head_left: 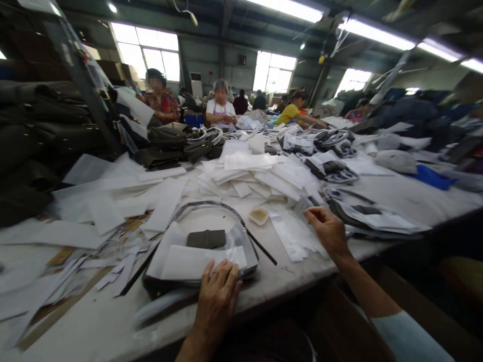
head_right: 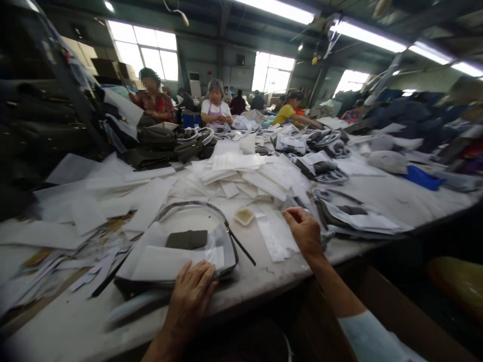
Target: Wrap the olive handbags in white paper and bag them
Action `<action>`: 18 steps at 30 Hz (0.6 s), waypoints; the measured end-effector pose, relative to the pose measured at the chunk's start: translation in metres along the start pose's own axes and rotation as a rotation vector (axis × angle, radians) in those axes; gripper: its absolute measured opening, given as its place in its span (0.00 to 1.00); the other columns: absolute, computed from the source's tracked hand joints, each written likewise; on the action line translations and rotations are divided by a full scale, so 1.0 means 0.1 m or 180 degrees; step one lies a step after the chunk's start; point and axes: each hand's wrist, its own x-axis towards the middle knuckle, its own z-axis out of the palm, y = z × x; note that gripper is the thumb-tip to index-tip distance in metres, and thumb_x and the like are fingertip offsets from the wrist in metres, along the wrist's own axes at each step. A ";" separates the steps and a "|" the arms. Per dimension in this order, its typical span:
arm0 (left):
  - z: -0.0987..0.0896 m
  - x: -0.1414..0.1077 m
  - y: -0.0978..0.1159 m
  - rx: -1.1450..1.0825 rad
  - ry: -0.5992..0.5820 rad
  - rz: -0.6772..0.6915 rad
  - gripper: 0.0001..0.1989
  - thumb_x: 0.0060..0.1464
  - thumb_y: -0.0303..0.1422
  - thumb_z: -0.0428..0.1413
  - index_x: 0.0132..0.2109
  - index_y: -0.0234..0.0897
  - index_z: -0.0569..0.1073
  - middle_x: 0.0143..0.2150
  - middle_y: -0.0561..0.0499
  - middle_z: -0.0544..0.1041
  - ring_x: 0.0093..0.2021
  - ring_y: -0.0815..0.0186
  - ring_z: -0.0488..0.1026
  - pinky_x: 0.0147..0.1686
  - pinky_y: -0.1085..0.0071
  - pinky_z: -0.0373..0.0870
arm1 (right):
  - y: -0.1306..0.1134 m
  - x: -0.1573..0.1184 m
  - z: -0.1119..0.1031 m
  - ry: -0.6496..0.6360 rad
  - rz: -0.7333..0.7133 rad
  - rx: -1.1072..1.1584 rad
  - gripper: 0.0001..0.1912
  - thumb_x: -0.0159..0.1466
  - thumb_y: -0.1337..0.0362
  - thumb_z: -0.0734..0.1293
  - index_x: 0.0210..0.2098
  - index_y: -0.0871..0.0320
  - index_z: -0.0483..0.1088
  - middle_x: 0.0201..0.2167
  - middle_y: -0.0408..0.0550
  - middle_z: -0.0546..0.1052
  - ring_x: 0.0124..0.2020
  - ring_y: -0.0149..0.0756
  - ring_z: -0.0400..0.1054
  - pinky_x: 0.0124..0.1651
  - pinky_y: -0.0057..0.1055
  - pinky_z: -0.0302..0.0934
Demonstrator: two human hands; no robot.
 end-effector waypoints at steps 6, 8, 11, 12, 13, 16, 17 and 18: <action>0.08 -0.03 -0.17 0.0189 0.0114 0.0472 0.13 0.64 0.30 0.50 0.54 0.38 0.72 0.49 0.48 0.79 0.52 0.61 0.74 0.64 0.57 0.52 | 0.82 0.44 -0.88 -0.0453 0.1042 -0.0854 0.16 0.52 0.50 0.68 0.21 0.57 0.73 0.20 0.46 0.74 0.27 0.37 0.66 0.29 0.30 0.56; 0.09 -0.03 -0.21 0.0296 0.0097 0.0617 0.13 0.64 0.30 0.51 0.54 0.37 0.72 0.49 0.47 0.79 0.52 0.61 0.75 0.64 0.57 0.52 | 0.95 0.49 -0.90 -0.0722 0.1195 -0.0684 0.18 0.51 0.50 0.68 0.18 0.59 0.72 0.15 0.43 0.70 0.22 0.32 0.63 0.26 0.28 0.54; 0.09 -0.03 -0.24 0.0390 0.0087 0.0710 0.14 0.63 0.31 0.51 0.55 0.36 0.71 0.49 0.46 0.79 0.52 0.60 0.75 0.64 0.55 0.52 | 1.00 0.53 -0.83 -0.0960 0.1309 -0.0340 0.18 0.49 0.51 0.69 0.21 0.61 0.75 0.17 0.44 0.73 0.21 0.30 0.62 0.25 0.27 0.55; 0.09 -0.03 -0.24 0.0403 0.0086 0.0721 0.14 0.63 0.31 0.52 0.55 0.36 0.71 0.50 0.46 0.79 0.52 0.59 0.75 0.64 0.55 0.52 | 1.00 0.55 -0.82 -0.0990 0.1318 -0.0238 0.17 0.49 0.52 0.69 0.23 0.62 0.75 0.18 0.45 0.74 0.21 0.30 0.62 0.25 0.27 0.55; 0.09 -0.03 -0.24 0.0407 0.0091 0.0715 0.14 0.63 0.31 0.52 0.55 0.36 0.71 0.50 0.46 0.79 0.52 0.59 0.75 0.64 0.55 0.53 | 0.99 0.56 -0.81 -0.0995 0.1310 -0.0150 0.16 0.48 0.52 0.69 0.23 0.61 0.75 0.19 0.45 0.74 0.21 0.30 0.62 0.25 0.27 0.56; 0.08 -0.01 -0.20 0.0386 0.0088 0.0681 0.14 0.64 0.31 0.51 0.54 0.36 0.71 0.49 0.46 0.79 0.51 0.59 0.75 0.63 0.56 0.54 | 0.97 0.58 -0.87 -0.0871 0.1223 0.0049 0.15 0.47 0.53 0.69 0.20 0.60 0.72 0.19 0.45 0.74 0.22 0.31 0.63 0.26 0.27 0.58; 0.06 0.00 -0.18 0.0371 0.0092 0.0652 0.13 0.64 0.30 0.50 0.54 0.36 0.71 0.49 0.46 0.79 0.51 0.59 0.75 0.63 0.56 0.54 | 0.98 0.57 -0.91 -0.0775 0.1191 0.0097 0.15 0.48 0.52 0.68 0.19 0.59 0.71 0.19 0.45 0.73 0.22 0.31 0.63 0.27 0.28 0.59; 0.05 0.02 -0.16 0.0351 0.0105 0.0612 0.13 0.64 0.30 0.50 0.53 0.36 0.71 0.48 0.46 0.79 0.51 0.59 0.75 0.62 0.55 0.55 | 0.99 0.55 -0.95 -0.0662 0.1164 0.0137 0.15 0.49 0.51 0.67 0.19 0.58 0.69 0.18 0.44 0.71 0.22 0.31 0.62 0.27 0.28 0.60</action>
